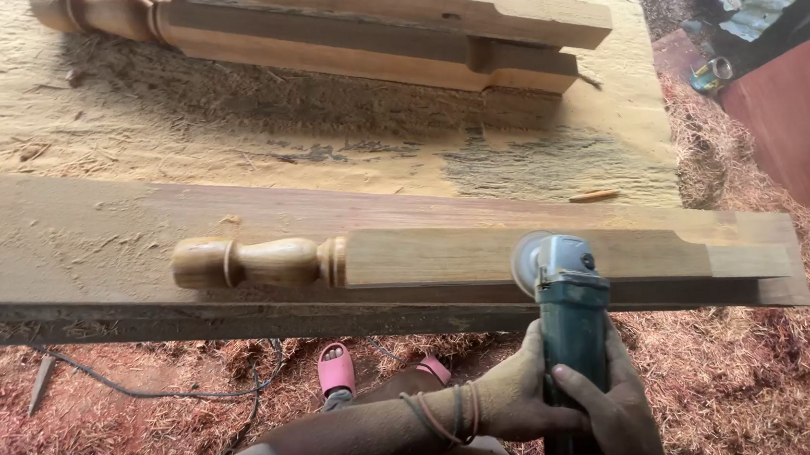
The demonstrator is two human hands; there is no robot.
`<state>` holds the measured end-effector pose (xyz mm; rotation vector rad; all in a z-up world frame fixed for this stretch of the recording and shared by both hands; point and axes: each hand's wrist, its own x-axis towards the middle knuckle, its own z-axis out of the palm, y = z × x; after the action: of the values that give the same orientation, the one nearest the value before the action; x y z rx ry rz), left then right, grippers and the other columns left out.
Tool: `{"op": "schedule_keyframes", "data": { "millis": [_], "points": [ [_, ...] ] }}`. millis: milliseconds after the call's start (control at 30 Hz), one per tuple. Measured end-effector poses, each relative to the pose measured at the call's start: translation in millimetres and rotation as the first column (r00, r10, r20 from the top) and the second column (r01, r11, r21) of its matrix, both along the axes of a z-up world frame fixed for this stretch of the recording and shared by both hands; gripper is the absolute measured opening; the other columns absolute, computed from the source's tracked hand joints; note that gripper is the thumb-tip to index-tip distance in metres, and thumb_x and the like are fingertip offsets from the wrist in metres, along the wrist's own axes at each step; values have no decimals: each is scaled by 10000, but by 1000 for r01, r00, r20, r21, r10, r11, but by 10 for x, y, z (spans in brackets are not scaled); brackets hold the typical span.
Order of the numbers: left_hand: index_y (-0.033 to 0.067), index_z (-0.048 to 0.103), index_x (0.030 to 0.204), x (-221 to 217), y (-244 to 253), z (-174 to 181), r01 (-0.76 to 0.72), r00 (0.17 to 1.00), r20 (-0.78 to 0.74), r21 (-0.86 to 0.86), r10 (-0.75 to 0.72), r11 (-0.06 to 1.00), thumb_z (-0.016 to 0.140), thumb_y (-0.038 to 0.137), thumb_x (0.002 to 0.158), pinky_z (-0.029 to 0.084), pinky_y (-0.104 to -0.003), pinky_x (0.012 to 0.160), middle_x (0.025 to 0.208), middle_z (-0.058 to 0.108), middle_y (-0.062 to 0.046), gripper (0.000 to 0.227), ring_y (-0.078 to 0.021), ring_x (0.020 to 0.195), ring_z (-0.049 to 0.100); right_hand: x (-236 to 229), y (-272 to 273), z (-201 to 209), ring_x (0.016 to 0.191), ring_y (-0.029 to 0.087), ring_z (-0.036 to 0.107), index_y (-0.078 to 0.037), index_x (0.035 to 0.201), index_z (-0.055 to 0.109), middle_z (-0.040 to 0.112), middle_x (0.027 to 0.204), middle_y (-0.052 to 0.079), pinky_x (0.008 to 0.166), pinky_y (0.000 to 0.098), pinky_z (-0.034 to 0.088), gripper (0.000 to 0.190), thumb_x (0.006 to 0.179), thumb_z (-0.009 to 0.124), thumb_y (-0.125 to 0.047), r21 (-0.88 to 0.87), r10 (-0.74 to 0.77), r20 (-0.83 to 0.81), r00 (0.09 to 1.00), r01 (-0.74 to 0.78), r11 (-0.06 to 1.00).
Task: Sand the surface of a carved wooden furniture leg using a handheld power grinder with a sanding disc to smooth the finish.
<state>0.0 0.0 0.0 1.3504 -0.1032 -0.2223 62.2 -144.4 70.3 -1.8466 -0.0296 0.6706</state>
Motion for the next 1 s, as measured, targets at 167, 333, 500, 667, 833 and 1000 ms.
{"op": "schedule_keyframes", "data": {
  "millis": [167, 333, 500, 667, 833, 1000],
  "points": [
    [-32, -37, 1648, -537, 439, 206, -94, 994, -55, -71, 91, 993, 841, 258, 773, 549, -399, 1047, 1444, 550, -259, 1273, -319, 1314, 618, -335, 484, 69, 1168, 265, 667, -113, 1615, 218, 611, 1344, 187, 961, 400, 571, 969, 765, 678, -28, 42, 116, -23, 993, -115, 992],
    [-16, -50, 1643, -981, 763, 235, -197, 980, -49, -181, 191, 964, 811, 178, 820, 530, -393, 1102, 1502, 489, -246, 1207, -307, 1390, 568, -641, 926, 62, 1168, 250, 667, -102, 1611, 226, 614, 1358, 182, 968, 391, 572, 981, 762, 712, -30, 73, 212, -36, 977, -209, 975],
    [11, -16, 1617, -1295, 1104, 287, -307, 950, -119, -203, 288, 930, 771, 113, 792, 573, -387, 1028, 1439, 502, -228, 1145, -297, 1314, 595, -842, 1337, 78, 1222, 216, 641, -56, 1603, 190, 585, 1399, 165, 1012, 369, 556, 995, 769, 731, -16, 114, 358, 40, 933, -360, 926],
    [42, -69, 1614, -1415, 1269, 351, -313, 936, -203, -99, 289, 945, 784, 144, 775, 576, -367, 1004, 1407, 535, -213, 1201, -285, 1266, 630, -946, 1528, 138, 1159, 215, 660, -68, 1608, 164, 599, 1360, 158, 958, 374, 597, 1010, 770, 725, -13, 149, 375, -12, 927, -369, 917],
    [54, -95, 1606, -1349, 1250, 435, -293, 938, -218, -90, 268, 952, 791, 147, 760, 581, -373, 996, 1418, 518, -194, 1228, -273, 1269, 622, -923, 1429, 75, 1169, 208, 653, -53, 1610, 172, 601, 1358, 166, 971, 355, 585, 1007, 775, 732, 3, 141, 370, 34, 928, -371, 918],
    [26, -39, 1607, -1164, 1062, 331, -257, 956, -178, -117, 234, 959, 790, 161, 767, 572, -381, 1020, 1418, 517, -216, 1188, -284, 1298, 607, -793, 1246, 83, 1171, 212, 656, -79, 1609, 182, 600, 1367, 158, 962, 373, 590, 1010, 760, 723, 1, 169, 293, -35, 955, -284, 944]
  ]
}}
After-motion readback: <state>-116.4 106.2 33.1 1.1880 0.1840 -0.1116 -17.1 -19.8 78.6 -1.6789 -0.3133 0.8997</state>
